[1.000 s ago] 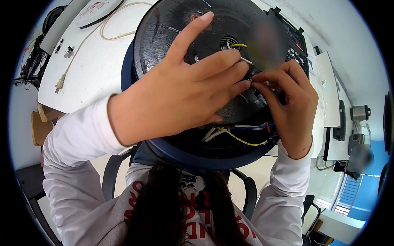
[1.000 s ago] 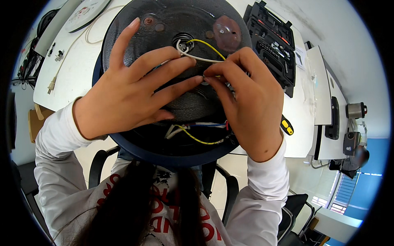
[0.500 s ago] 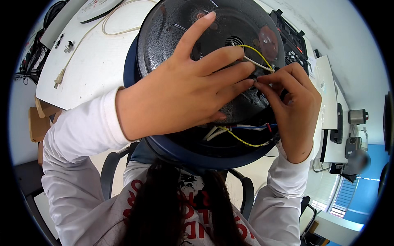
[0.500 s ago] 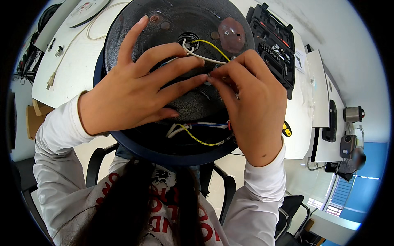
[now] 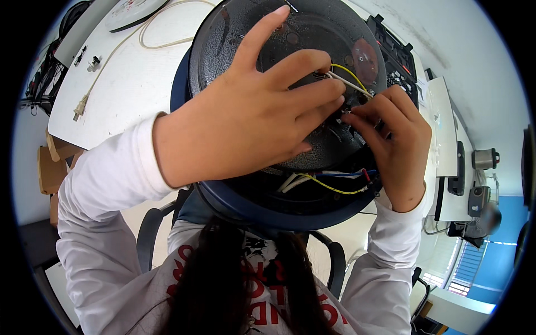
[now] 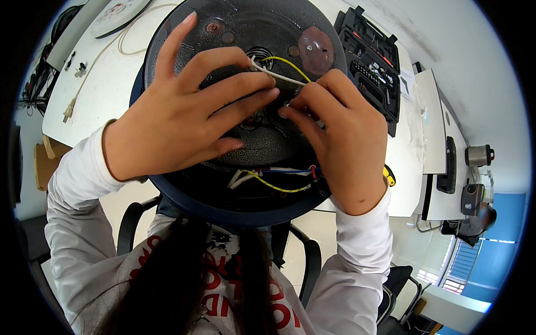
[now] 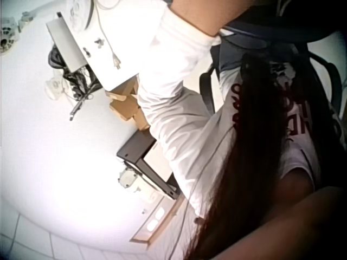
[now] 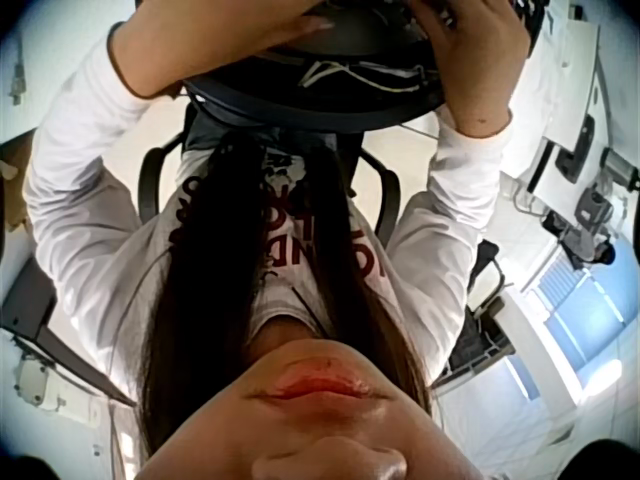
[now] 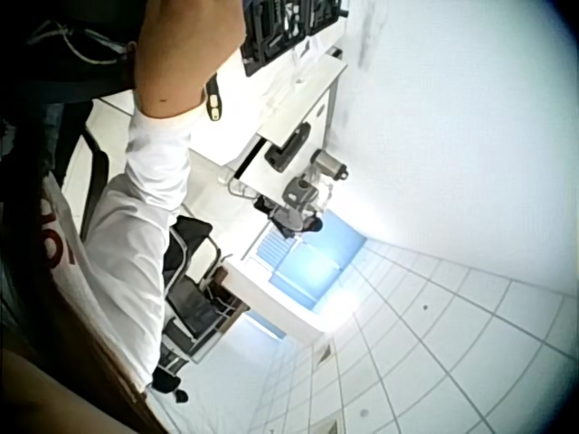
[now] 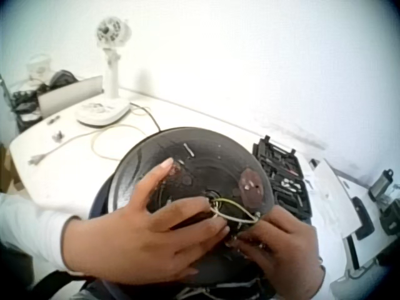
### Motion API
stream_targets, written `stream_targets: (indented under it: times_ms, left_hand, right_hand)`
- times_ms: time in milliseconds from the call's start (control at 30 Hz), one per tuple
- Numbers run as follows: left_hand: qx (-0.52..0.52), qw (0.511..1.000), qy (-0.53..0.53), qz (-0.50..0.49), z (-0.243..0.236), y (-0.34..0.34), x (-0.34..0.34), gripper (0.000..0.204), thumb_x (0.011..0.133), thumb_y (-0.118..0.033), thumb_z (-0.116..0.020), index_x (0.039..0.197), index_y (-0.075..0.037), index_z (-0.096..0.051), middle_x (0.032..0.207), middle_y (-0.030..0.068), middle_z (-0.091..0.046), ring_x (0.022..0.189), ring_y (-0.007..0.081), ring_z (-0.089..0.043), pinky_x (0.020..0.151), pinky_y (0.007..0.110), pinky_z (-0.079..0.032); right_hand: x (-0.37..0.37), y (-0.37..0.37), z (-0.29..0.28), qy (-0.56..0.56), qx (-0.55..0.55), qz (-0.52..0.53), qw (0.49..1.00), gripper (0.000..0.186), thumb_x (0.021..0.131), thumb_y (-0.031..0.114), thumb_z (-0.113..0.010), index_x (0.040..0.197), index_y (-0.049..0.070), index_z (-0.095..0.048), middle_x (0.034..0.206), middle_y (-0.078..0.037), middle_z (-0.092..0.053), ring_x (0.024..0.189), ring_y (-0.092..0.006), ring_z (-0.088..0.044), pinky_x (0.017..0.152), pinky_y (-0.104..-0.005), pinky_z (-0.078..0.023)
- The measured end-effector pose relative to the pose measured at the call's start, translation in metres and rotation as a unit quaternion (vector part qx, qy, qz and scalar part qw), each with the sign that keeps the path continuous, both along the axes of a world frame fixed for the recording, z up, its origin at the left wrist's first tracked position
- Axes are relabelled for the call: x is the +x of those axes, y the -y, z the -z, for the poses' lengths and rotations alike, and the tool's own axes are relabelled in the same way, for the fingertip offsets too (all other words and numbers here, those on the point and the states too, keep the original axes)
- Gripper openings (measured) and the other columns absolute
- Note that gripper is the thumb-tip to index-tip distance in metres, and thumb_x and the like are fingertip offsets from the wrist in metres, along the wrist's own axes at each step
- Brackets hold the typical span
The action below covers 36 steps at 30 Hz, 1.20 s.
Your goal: The person uses a screwdriver to loosen and tighten screws on a circular device, then connects and disconnects several colored wires to terminals on the device's underside. The person repeatedly adjusts the wires and screws throughout the clip.
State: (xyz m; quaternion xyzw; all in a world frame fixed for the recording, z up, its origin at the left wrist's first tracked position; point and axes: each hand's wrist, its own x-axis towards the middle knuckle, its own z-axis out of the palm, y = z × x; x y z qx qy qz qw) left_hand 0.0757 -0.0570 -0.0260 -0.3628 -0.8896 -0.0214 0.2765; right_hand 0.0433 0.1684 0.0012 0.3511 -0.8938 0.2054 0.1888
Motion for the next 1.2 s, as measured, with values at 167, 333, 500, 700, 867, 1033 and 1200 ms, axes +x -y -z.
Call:
stream_targets:
  times_ms: [167, 333, 500, 700, 867, 1033, 1200]
  left_hand:
    - [0.022, 0.999, -0.009, 0.026, 0.007, 0.0, -0.004, 0.074, 0.059, -0.034, -0.084, 0.129, -0.024, -0.064, 0.133, -0.0045, -0.053, 0.13, 0.0222, -0.041, 0.116, 0.066, -0.016]
    - [0.02, 0.999, -0.023, 0.023, 0.009, -0.003, -0.007, 0.071, 0.061, -0.033, -0.083, 0.129, -0.029, -0.064, 0.132, -0.0047, -0.053, 0.13, 0.0223, -0.04, 0.115, 0.066, -0.016]
    - [0.022, 0.999, -0.007, 0.031, 0.008, -0.002, -0.008, 0.07, 0.061, -0.032, -0.084, 0.129, -0.029, -0.064, 0.132, -0.0047, -0.053, 0.129, 0.0233, -0.041, 0.115, 0.067, -0.015]
    - [0.03, 0.999, -0.001, 0.023, 0.008, -0.004, -0.008, 0.069, 0.062, -0.028, -0.083, 0.128, -0.028, -0.064, 0.131, -0.004, -0.054, 0.128, 0.0248, -0.042, 0.115, 0.067, -0.014]
    - [0.058, 0.997, 0.032, 0.051, 0.002, -0.003, -0.009, 0.062, 0.064, -0.023, -0.08, 0.124, -0.026, -0.065, 0.13, -0.0031, -0.055, 0.127, 0.0261, -0.044, 0.113, 0.067, -0.014]
    - [0.072, 0.993, 0.072, 0.059, -0.005, -0.003, -0.009, 0.056, 0.069, -0.023, -0.078, 0.123, -0.026, -0.066, 0.129, -0.003, -0.055, 0.127, 0.027, -0.044, 0.112, 0.069, -0.012]
    - [0.073, 0.986, 0.13, 0.078, -0.009, 0.002, -0.011, 0.049, 0.075, -0.021, -0.074, 0.124, -0.026, -0.066, 0.13, -0.002, -0.054, 0.128, 0.0288, -0.043, 0.111, 0.07, -0.012]
  right_hand:
    - [-0.001, -0.001, 0.001, 0.01, -0.008, -0.002, 1.0, 0.018, 0.074, 0.008, -0.079, 0.082, 0.005, -0.064, 0.079, -0.004, -0.055, 0.063, -0.0194, -0.062, 0.056, -0.0295, -0.047]
    - [0.0, 0.0, 0.0, 0.018, -0.009, 0.0, 1.0, 0.018, 0.074, 0.007, -0.079, 0.081, 0.004, -0.063, 0.079, -0.004, -0.055, 0.064, -0.0186, -0.063, 0.057, -0.0276, -0.048]
    - [-0.001, 0.0, -0.001, 0.039, -0.015, -0.006, 0.999, 0.019, 0.074, 0.007, -0.08, 0.081, 0.002, -0.063, 0.078, -0.005, -0.055, 0.065, -0.0187, -0.063, 0.058, -0.0278, -0.049]
    - [0.001, 0.001, 0.0, 0.043, -0.027, 0.003, 0.999, 0.018, 0.074, 0.006, -0.079, 0.082, 0.002, -0.064, 0.078, -0.005, -0.055, 0.064, -0.0193, -0.063, 0.058, -0.0278, -0.048]
    - [0.001, 0.0, 0.002, 0.038, -0.032, 0.012, 0.999, 0.017, 0.074, 0.006, -0.079, 0.082, 0.003, -0.064, 0.079, -0.006, -0.056, 0.065, -0.0215, -0.063, 0.058, -0.0291, -0.048]
    - [0.002, -0.002, 0.001, 0.013, -0.015, 0.015, 1.0, 0.017, 0.073, 0.009, -0.079, 0.083, 0.005, -0.065, 0.08, -0.006, -0.056, 0.068, -0.0242, -0.064, 0.058, -0.0317, -0.049]
    - [0.004, -0.003, 0.008, 0.01, -0.043, 0.02, 0.999, 0.017, 0.073, 0.011, -0.079, 0.084, 0.007, -0.067, 0.08, -0.005, -0.057, 0.07, -0.0243, -0.064, 0.058, -0.0329, -0.05]
